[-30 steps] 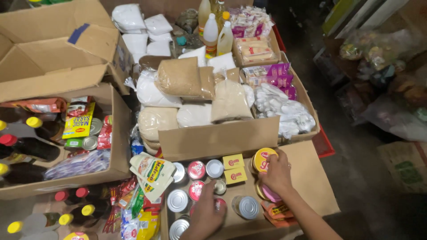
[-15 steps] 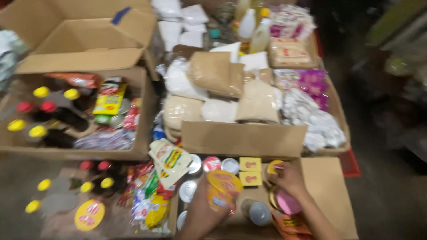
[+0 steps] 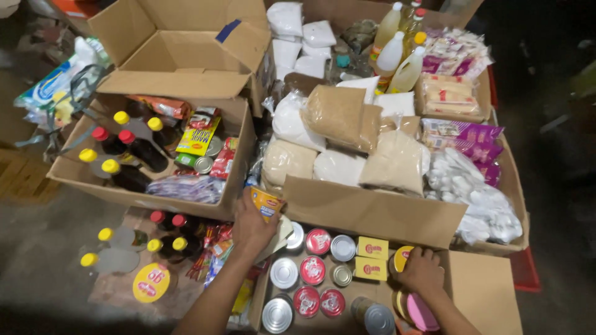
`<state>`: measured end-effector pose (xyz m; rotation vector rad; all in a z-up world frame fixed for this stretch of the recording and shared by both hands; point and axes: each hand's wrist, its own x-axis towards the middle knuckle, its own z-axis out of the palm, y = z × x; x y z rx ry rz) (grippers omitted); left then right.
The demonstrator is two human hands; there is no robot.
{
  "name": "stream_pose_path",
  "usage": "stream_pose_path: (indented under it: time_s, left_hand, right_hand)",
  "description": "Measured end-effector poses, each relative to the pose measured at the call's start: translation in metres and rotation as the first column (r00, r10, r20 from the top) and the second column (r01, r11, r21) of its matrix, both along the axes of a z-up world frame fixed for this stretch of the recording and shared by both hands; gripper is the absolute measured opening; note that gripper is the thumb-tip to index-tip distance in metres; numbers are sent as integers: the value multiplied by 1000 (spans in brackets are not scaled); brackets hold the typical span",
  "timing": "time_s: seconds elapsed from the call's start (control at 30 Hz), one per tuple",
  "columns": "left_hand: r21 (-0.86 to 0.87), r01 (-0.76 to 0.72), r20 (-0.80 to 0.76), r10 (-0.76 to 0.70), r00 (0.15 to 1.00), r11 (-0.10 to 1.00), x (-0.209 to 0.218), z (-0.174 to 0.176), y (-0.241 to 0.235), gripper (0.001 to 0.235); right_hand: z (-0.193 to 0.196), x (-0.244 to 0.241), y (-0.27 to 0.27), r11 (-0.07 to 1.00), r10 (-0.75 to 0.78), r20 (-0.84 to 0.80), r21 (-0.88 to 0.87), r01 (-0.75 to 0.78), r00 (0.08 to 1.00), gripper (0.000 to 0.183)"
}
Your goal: Organize various grocery items including canned goods, condiments, and packaged dry goods into boxes.
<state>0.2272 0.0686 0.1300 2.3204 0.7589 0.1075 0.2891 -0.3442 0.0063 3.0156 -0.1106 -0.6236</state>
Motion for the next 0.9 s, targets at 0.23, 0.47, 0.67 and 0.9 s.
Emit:
stream_pose_path:
  time_s: [0.23, 0.47, 0.67, 0.9]
  left_hand:
    - [183, -11, 339, -53, 939, 983, -6, -73, 14, 92]
    - [277, -5, 168, -43, 985, 961, -34, -45, -5, 82]
    - [-61, -49, 400, 70, 914, 997, -57, -79, -7, 76]
    - [-422, -139, 259, 266, 928, 896, -68, -72, 9, 78]
  right_hand:
    - [137, -32, 46, 996, 66, 45, 54, -68, 997, 76]
    - [104, -44, 93, 719, -21, 206, 683, -128, 978, 67]
    - [72, -31, 198, 348, 50, 469, 819, -456, 882, 56]
    - [25, -24, 295, 224, -72, 305, 933, -283, 950, 32]
